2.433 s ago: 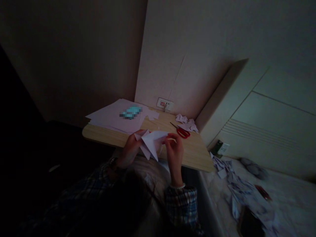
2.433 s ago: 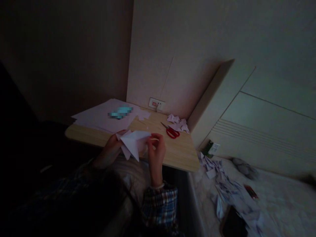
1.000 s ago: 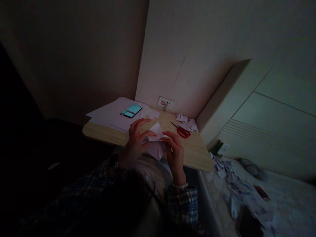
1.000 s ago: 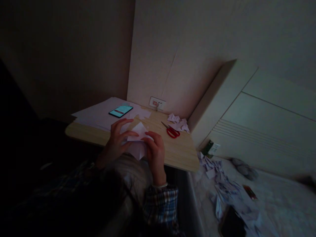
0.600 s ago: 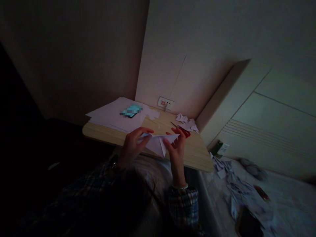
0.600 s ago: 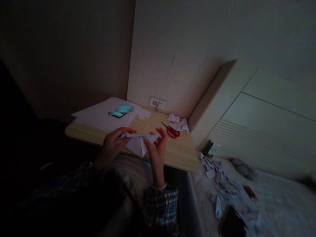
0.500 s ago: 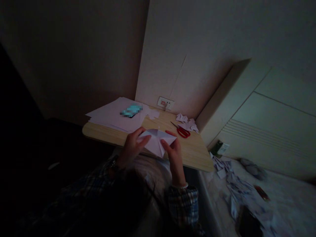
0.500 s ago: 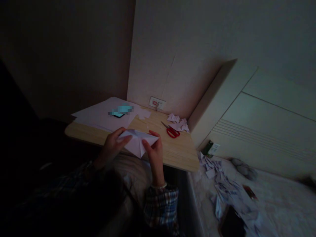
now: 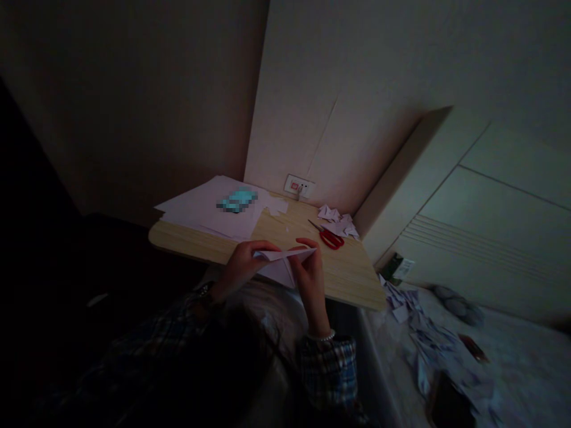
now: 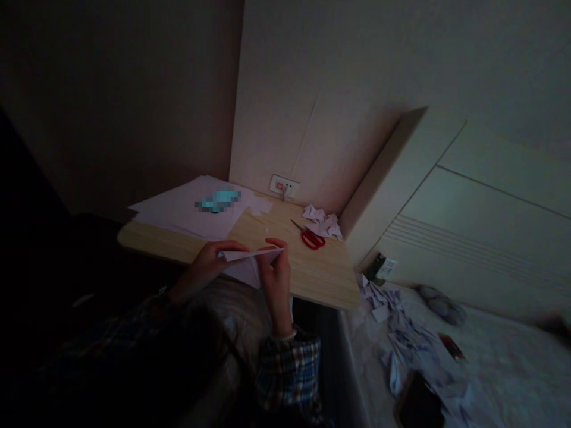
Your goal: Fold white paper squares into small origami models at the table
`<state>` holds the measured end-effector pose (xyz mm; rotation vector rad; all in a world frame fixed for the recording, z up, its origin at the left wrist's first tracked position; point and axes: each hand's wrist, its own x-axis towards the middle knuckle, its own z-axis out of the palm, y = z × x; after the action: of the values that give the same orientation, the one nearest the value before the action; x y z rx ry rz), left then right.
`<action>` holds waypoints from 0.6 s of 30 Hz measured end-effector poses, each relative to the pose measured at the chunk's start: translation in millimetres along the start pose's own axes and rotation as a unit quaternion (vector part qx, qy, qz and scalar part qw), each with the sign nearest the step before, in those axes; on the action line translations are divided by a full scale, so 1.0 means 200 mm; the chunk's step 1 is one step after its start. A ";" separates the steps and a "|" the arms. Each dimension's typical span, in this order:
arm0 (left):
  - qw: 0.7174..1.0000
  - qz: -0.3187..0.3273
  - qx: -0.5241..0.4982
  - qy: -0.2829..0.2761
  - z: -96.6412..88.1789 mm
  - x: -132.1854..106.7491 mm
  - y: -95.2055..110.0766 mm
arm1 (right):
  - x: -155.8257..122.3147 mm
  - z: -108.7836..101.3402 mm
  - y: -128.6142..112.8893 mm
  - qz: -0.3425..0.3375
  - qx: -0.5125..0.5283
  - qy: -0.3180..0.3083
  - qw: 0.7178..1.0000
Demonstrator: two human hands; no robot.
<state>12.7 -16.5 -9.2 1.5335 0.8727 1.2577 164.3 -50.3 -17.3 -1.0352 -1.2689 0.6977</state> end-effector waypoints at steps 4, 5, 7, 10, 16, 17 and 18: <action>0.996 -0.078 -0.023 0.028 0.00 -0.01 -0.01 | 0.00 0.02 0.00 -0.002 0.027 0.016 1.000; 0.995 -0.094 -0.032 0.034 0.01 -0.01 -0.01 | 0.00 0.03 -0.01 0.005 0.044 0.020 0.999; 0.992 -0.107 -0.052 0.040 0.01 -0.02 0.00 | 0.00 0.03 -0.01 0.018 0.072 0.025 0.997; 0.988 -0.122 -0.075 0.050 0.01 -0.02 0.00 | 0.01 0.03 -0.02 0.017 0.050 0.019 0.998; 0.974 -0.177 -0.116 0.086 0.03 -0.01 -0.02 | 0.01 0.00 -0.02 -0.007 -0.038 0.012 0.999; 0.972 -0.175 -0.134 0.086 0.03 -0.01 -0.02 | 0.01 0.00 -0.01 -0.011 -0.045 0.010 0.999; 0.970 -0.171 -0.150 0.086 0.03 -0.01 -0.01 | 0.01 0.01 -0.01 -0.014 -0.047 0.008 0.999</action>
<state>18.4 -18.8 -12.8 0.9976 0.9613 1.2143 163.1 -49.6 -15.0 -1.0956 -1.3099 0.6110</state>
